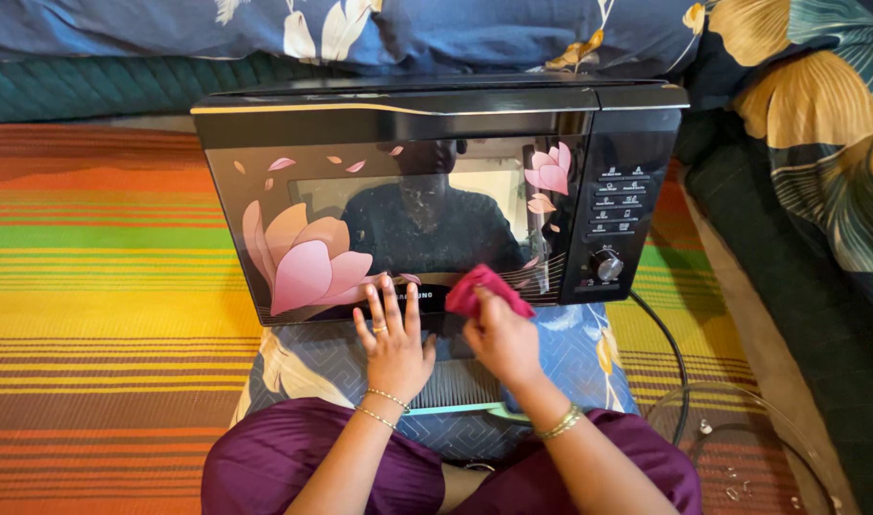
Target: The person cleans the interior and exterior of a microwave oven. They use a brush to scrub the inside surfaces and a cloth to wipe the exterior door and control panel.
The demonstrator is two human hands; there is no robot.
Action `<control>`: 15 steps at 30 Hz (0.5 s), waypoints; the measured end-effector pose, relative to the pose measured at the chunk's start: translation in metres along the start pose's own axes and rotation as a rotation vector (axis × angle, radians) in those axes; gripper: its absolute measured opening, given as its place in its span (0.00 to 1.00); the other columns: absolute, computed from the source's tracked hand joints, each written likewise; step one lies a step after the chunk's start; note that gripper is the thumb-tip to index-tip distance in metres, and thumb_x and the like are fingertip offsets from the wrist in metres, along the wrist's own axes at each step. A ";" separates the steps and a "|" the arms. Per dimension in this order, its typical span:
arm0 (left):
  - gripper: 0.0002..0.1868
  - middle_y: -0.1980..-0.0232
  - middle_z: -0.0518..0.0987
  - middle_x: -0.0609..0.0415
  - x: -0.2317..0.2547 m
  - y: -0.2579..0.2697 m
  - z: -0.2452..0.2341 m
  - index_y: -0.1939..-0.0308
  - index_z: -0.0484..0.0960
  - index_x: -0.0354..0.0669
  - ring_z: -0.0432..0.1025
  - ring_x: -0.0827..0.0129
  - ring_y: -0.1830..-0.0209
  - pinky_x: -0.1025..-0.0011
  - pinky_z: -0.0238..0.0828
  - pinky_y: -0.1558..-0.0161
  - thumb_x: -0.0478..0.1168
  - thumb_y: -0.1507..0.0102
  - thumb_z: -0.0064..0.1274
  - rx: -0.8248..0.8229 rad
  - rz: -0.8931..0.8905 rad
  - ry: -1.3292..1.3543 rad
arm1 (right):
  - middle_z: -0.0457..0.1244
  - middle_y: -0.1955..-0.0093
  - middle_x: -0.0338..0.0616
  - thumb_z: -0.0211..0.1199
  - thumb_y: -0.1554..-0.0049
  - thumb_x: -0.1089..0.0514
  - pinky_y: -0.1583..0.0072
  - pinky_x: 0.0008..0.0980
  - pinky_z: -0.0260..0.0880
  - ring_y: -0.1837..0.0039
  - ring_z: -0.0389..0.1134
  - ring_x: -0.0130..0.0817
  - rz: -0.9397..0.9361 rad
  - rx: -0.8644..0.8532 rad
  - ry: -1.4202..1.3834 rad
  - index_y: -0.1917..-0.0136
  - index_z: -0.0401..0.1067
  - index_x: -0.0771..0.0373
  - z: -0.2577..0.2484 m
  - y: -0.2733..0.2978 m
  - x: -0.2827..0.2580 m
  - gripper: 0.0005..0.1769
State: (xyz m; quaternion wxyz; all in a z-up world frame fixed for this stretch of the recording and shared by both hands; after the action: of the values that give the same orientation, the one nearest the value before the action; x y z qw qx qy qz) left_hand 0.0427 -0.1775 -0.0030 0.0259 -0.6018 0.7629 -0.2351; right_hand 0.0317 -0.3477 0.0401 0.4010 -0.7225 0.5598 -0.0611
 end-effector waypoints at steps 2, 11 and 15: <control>0.53 0.18 0.39 0.35 -0.002 0.000 0.002 0.21 0.48 0.46 0.33 0.38 0.18 0.34 0.29 0.27 0.54 0.44 0.59 -0.018 -0.004 -0.002 | 0.66 0.64 0.42 0.69 0.50 0.60 0.62 0.40 0.69 0.65 0.69 0.42 0.000 0.016 0.053 0.41 0.72 0.59 -0.004 -0.010 0.001 0.23; 0.52 0.18 0.39 0.33 0.000 0.000 0.001 0.21 0.48 0.44 0.31 0.36 0.18 0.33 0.26 0.28 0.53 0.43 0.58 0.020 0.011 0.030 | 0.63 0.68 0.43 0.68 0.49 0.61 0.61 0.39 0.70 0.67 0.68 0.41 0.387 0.200 -0.057 0.39 0.69 0.62 -0.054 -0.016 0.078 0.24; 0.50 0.19 0.39 0.32 0.002 0.001 -0.002 0.22 0.50 0.42 0.31 0.36 0.18 0.33 0.25 0.28 0.53 0.42 0.57 0.052 0.002 0.087 | 0.64 0.70 0.44 0.69 0.53 0.61 0.63 0.41 0.69 0.67 0.70 0.44 0.326 -0.079 -0.113 0.48 0.69 0.62 -0.005 0.008 0.052 0.19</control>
State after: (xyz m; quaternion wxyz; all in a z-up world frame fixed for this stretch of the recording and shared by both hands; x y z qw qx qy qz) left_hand 0.0401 -0.1787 -0.0013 0.0086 -0.5895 0.7574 -0.2806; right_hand 0.0416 -0.3954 0.0198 0.4077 -0.6395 0.6483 0.0675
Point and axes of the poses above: each hand's wrist, its own y-axis away from the middle knuckle, its own z-axis out of the palm, x = y × z, the point moved 7 cm from there along -y, towards the middle knuckle
